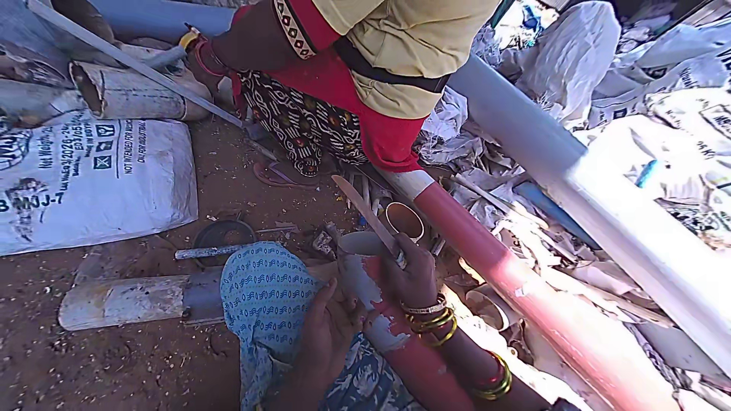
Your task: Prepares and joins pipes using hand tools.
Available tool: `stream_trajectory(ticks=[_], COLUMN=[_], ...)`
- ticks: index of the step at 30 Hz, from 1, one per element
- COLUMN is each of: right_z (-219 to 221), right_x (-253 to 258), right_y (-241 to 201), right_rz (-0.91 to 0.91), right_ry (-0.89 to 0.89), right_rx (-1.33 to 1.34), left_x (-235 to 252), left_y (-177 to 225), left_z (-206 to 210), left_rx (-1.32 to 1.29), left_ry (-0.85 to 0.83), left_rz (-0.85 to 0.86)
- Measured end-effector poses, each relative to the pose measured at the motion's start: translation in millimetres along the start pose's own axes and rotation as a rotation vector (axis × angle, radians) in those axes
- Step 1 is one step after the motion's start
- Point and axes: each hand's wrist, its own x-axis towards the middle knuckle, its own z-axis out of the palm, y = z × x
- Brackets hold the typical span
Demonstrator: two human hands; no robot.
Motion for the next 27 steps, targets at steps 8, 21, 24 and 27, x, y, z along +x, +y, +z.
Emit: stream_trajectory(ticks=[8, 21, 24, 27], right_z=[2, 2, 2, 1], right_x=[0, 0, 0, 1], right_y=[0, 0, 0, -1], right_rz=[-0.006, -0.018, -0.019, -0.011], right_ry=[0.028, 0.027, 0.031, 0.033], right_rx=[-0.008, -0.006, -0.002, -0.005], left_x=[4, 2, 2, 3], left_y=[-10, 0, 1, 3], left_z=[-9, 1, 1, -2], left_rx=[-0.032, 0.062, 0.035, 0.002], left_ry=[-0.119, -0.048, -0.073, -0.094], left_rz=[0.062, 0.088, 0.092, 0.082])
